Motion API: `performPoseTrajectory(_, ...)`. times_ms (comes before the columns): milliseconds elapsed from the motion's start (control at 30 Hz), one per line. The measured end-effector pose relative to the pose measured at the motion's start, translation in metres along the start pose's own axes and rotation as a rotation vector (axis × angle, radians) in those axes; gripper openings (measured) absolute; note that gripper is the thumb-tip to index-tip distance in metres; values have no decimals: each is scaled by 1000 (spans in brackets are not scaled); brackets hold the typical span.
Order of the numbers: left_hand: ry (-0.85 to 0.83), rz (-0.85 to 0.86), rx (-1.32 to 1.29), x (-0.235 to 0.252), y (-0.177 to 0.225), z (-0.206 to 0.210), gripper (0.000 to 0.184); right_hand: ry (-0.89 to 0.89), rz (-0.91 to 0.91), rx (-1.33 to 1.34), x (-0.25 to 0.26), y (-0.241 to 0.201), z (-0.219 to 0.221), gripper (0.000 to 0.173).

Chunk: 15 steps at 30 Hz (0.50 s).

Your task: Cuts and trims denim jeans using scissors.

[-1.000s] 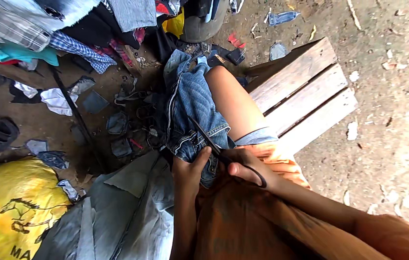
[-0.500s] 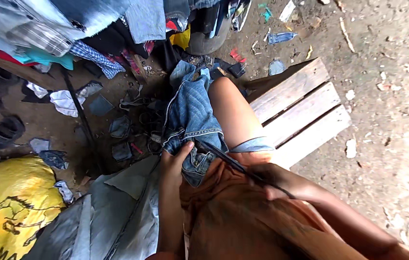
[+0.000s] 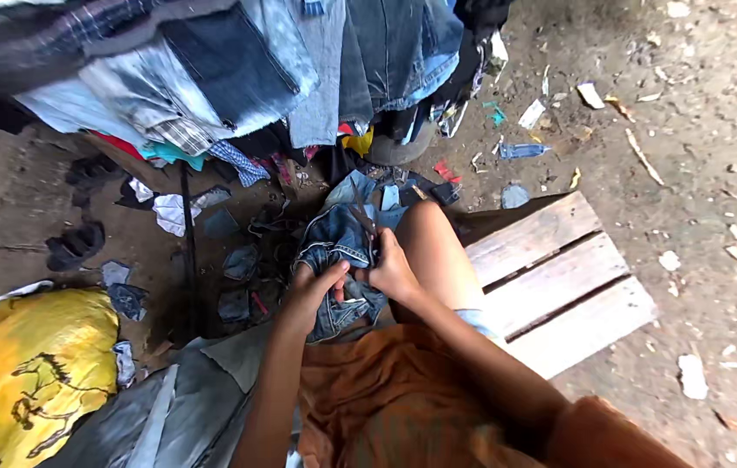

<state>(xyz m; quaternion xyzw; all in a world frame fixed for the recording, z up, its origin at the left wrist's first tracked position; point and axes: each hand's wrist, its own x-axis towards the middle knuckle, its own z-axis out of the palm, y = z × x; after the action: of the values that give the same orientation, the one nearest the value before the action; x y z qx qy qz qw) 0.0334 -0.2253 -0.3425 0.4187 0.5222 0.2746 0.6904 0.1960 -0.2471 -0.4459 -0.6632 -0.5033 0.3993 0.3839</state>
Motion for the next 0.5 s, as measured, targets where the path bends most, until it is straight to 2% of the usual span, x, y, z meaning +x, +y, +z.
performPoseTrajectory(67, -1, 2, 212, 20, 13, -10, 11, 44, -35, 22, 24, -4, -7, 54)
performPoseTrajectory(100, 9, -2, 334, 35, 21, -16, 17, 58, -56, 28, 39, -8, -15, 48)
performPoseTrajectory(200, 9, 46, 674, 92, 52, -29, 32, 90, -115, 7, 87, -20, -36, 50)
performPoseTrajectory(300, -4, 131, 930, 142, 98, -35, 35, 157, -189, -28, 121, -37, -43, 49)
performPoseTrajectory(367, -9, 195, 987, 140, 117, -37, 33, 179, -235, -3, 129, -46, -46, 46)
performPoseTrajectory(400, 0, 233, 951, 126, 114, -37, 31, 171, -254, 27, 126, -47, -47, 46)
performPoseTrajectory(433, 18, 273, 880, 109, 100, -38, 27, 149, -270, 67, 119, -44, -49, 46)
performPoseTrajectory(500, 57, 211, 682, 70, 60, -30, 27, 70, -265, 127, 91, -29, -48, 46)
